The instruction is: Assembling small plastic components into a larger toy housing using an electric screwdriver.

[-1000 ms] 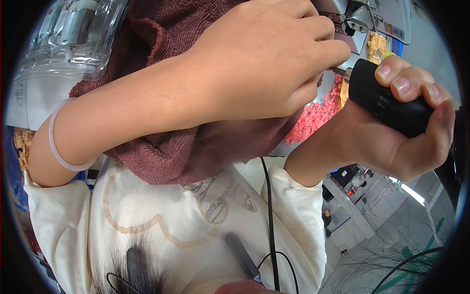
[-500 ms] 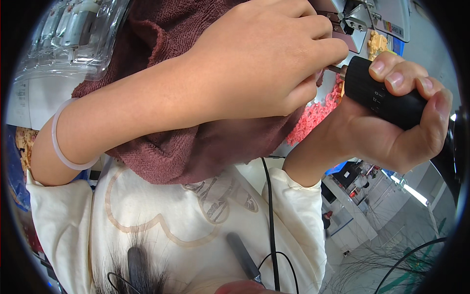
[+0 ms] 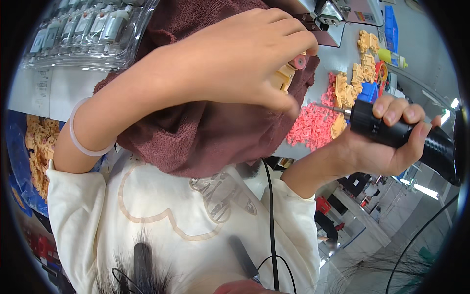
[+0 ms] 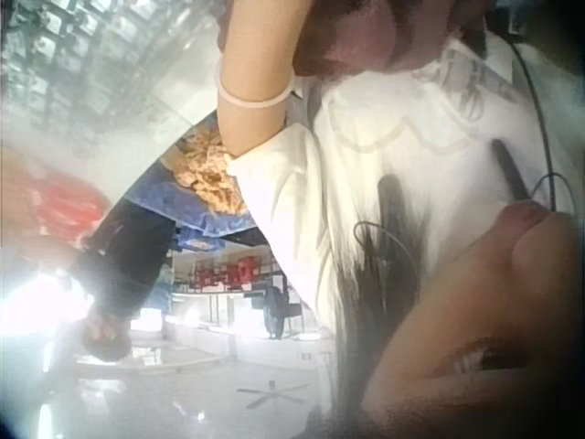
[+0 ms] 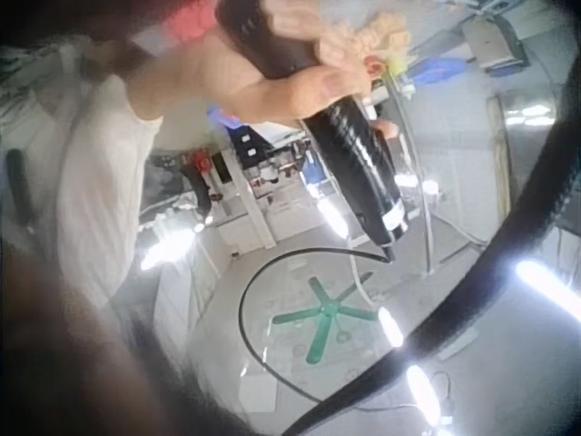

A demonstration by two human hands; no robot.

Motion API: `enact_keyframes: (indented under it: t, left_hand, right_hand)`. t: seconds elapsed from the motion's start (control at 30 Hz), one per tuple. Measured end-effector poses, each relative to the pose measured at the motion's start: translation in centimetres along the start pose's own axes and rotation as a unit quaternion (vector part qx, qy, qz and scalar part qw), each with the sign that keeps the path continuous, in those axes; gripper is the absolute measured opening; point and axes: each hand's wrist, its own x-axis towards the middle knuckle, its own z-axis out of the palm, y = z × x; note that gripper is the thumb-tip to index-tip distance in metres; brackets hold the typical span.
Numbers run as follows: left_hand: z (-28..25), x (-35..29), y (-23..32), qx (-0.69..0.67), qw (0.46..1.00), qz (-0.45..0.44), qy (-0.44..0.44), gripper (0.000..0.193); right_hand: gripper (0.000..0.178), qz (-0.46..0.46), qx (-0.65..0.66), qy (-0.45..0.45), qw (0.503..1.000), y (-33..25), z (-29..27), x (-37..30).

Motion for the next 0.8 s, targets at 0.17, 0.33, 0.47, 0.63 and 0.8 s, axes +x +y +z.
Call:
enact_keyframes:
  t: [0.17, 0.33, 0.47, 0.63, 0.8]
  left_hand:
    - [-0.8, 0.0, 0.5, 0.045, 0.996, 0.068, -0.034, 0.058]
    - [-2.5, -0.3, 2.0, 0.021, 0.999, 0.039, 0.024, 0.066]
    - [-2.3, -2.6, 3.8, 0.077, 0.996, -0.024, -0.046, 0.082]
    - [-0.8, -3.8, 5.6, 0.196, 0.979, -0.037, -0.029, 0.077]
    - [-2.5, -3.4, 6.5, 0.216, 0.975, -0.006, -0.051, 0.039]
  right_hand:
    - [0.045, -0.013, -0.012, 0.013, 1.000, -0.9, -1.8, -2.4]
    - [0.042, -0.004, -0.022, 0.085, 0.996, -0.7, -0.8, -4.1]
    - [0.048, 0.012, -0.028, 0.120, 0.992, -0.4, -1.7, -5.0]
    - [0.057, 0.044, 0.031, 0.141, 0.989, 0.1, -2.5, -5.7]
    - [0.056, 0.057, 0.035, 0.125, 0.990, 0.3, -4.6, -6.0]
